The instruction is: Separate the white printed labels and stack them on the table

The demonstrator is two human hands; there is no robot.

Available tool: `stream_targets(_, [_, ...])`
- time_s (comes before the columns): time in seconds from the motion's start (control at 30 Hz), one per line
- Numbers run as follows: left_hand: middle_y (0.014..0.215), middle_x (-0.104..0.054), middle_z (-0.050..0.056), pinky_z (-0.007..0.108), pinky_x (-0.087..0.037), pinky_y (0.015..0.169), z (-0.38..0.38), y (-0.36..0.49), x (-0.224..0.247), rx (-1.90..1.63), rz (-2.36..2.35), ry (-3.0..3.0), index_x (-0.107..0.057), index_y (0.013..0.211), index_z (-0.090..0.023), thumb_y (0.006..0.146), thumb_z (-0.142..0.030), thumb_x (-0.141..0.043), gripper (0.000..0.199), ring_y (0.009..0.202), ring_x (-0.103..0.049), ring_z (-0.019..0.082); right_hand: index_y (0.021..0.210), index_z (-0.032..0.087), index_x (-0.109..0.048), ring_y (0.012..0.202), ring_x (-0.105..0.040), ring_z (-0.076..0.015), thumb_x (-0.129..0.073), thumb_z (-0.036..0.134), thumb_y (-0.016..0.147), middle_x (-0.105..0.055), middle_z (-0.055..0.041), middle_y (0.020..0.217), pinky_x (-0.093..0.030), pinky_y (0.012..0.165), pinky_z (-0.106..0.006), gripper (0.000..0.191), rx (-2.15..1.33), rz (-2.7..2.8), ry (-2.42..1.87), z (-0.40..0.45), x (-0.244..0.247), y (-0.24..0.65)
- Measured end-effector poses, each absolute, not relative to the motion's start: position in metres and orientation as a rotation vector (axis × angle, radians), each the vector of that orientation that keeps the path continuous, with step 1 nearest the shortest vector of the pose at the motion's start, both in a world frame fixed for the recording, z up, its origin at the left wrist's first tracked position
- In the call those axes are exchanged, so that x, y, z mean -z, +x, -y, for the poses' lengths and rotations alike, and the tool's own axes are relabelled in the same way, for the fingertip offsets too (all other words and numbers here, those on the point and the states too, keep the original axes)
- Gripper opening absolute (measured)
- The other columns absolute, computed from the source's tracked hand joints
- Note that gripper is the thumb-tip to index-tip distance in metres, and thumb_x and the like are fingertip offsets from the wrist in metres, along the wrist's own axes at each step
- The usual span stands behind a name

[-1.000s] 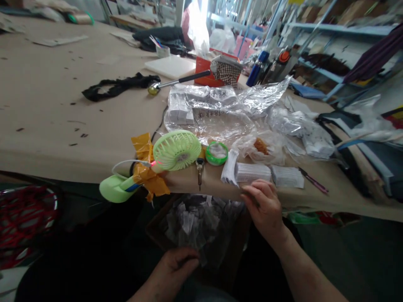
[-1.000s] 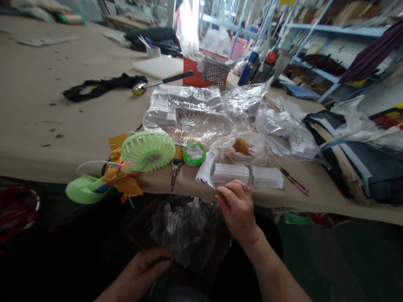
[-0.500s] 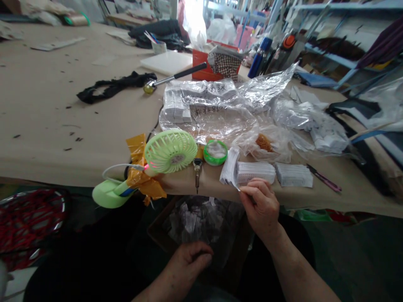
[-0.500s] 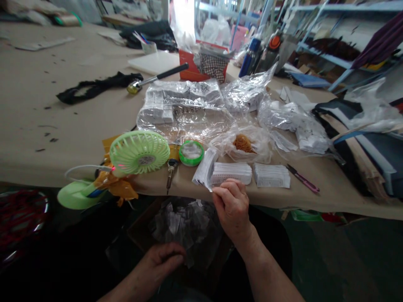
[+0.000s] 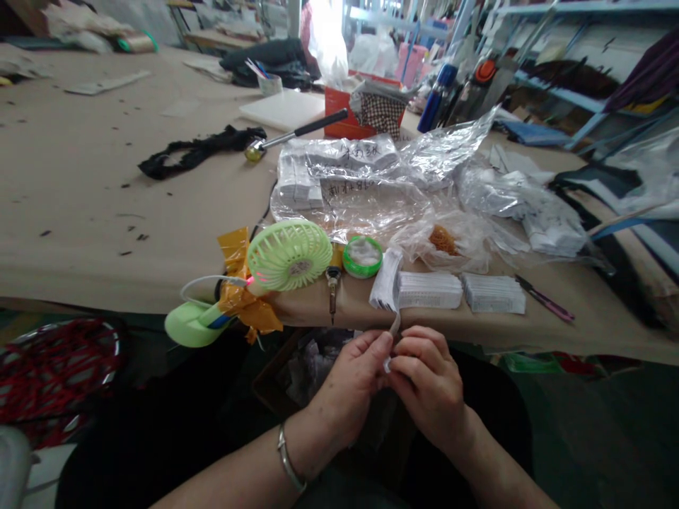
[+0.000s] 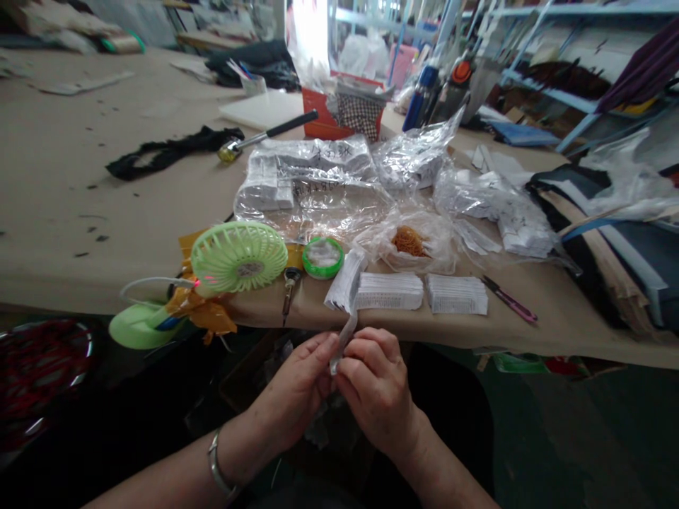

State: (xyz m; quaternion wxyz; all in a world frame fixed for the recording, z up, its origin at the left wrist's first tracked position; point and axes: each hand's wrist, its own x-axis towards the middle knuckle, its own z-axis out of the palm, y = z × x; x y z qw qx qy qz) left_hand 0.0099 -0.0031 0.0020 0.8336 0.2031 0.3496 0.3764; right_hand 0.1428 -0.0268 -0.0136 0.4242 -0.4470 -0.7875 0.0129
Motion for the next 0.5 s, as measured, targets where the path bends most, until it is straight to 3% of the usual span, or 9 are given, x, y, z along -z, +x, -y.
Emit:
stream_targets(0.17, [0.069, -0.063, 0.002, 0.017, -0.041, 0.057, 0.003, 0.014, -0.002, -0.824, -0.853, 0.385, -0.067, 0.077, -0.012, 0.071, -0.034, -0.074, 0.024, 0.062, -0.055, 0.009, 0.078, 0.017, -0.061, 0.096, -0.057, -0.0205, -0.063, 0.007, 0.081, -0.065, -0.0033, 0.086, -0.048, 0.087, -0.039, 0.011, -0.039, 2.056, -1.078, 0.045, 0.008, 0.137])
stream_targets(0.27, [0.066, -0.064, 0.002, 0.018, -0.042, 0.056, 0.003, 0.013, 0.000, -0.798, -0.912, 0.397, -0.067, 0.076, -0.011, 0.070, -0.032, -0.074, 0.023, 0.059, -0.056, 0.009, 0.090, 0.016, -0.064, 0.096, -0.057, -0.0216, -0.064, 0.015, 0.083, -0.066, -0.0051, 0.089, -0.048, 0.088, -0.040, 0.006, -0.038, 2.103, -1.058, 0.040, 0.000, 0.150])
stream_targets(0.37, [0.065, -0.065, 0.003, 0.023, -0.046, 0.059, 0.004, 0.010, 0.001, -0.731, -0.986, 0.438, -0.067, 0.083, -0.011, 0.073, -0.032, -0.071, 0.024, 0.058, -0.058, 0.011, 0.112, 0.011, -0.061, 0.104, -0.054, -0.0259, -0.058, 0.023, 0.088, -0.064, -0.0121, 0.101, -0.048, 0.091, -0.043, 0.026, 0.113, 2.089, -1.242, 0.022, -0.005, 0.172])
stream_targets(0.5, [0.061, -0.064, 0.001, 0.023, -0.046, 0.058, 0.008, 0.008, 0.002, -0.685, -1.034, 0.521, -0.065, 0.089, -0.013, 0.077, -0.027, -0.066, 0.019, 0.055, -0.058, 0.011, 0.117, 0.009, -0.061, 0.108, -0.052, -0.0302, -0.059, 0.023, 0.087, -0.063, -0.0155, 0.113, -0.047, 0.093, -0.047, 0.033, 0.372, 2.093, -1.528, 0.000, 0.001, 0.191])
